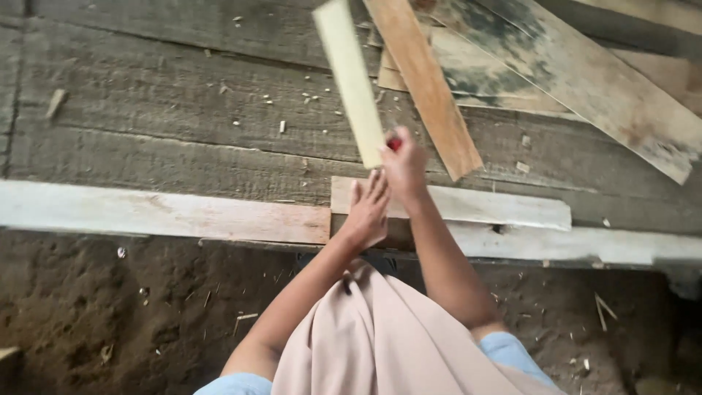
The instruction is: Cutting thin wood strips with a utility knife and arranging them on a wooden surface
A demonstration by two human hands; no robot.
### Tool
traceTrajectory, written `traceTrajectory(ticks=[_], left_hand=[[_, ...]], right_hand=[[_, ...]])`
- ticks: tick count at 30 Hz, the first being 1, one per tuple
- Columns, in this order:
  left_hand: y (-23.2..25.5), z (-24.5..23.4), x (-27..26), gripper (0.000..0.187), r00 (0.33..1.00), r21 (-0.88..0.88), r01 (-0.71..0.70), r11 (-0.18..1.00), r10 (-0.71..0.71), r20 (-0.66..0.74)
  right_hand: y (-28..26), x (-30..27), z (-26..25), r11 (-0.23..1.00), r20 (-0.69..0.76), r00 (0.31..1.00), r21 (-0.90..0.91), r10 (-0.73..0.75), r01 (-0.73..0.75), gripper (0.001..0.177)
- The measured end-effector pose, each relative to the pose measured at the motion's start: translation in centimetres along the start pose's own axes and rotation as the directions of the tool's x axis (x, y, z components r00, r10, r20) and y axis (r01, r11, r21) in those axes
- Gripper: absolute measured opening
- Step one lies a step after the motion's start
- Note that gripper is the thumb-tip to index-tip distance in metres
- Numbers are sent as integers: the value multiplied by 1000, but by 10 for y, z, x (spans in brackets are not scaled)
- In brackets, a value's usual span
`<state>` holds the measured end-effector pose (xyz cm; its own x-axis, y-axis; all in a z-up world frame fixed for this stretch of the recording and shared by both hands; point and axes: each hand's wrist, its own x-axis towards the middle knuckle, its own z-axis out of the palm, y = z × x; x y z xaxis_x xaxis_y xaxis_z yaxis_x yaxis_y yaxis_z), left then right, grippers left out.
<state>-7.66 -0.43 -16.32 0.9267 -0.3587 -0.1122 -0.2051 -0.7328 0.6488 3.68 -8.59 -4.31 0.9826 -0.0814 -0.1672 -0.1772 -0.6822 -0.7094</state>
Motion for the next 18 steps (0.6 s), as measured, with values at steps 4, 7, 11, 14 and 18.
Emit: traceTrajectory(ticks=[4,7,11,14,18], left_hand=[[5,-17,-3,99,1000,-176,13,984,-11,7],[6,-22,-4,114,999,-238,39,970,-40,-1],[8,-13,-5,90,998,-143,34,989,-40,-42],[29,-33,-7,73,997,-11,78,997,-77,13],[42,-47,-7,73,993,81,102,991,-106,49]], right_hand=[[74,-37,-27,962,-47,970,149,239,-230,29],[120,-78,-28,887,11,928,289,374,-361,25],[101,-122,-38,861,80,877,165,474,-481,27],[85,-138,-45,883,141,873,-18,467,-470,33],[72,-151,-57,937,247,910,-192,335,-293,37]])
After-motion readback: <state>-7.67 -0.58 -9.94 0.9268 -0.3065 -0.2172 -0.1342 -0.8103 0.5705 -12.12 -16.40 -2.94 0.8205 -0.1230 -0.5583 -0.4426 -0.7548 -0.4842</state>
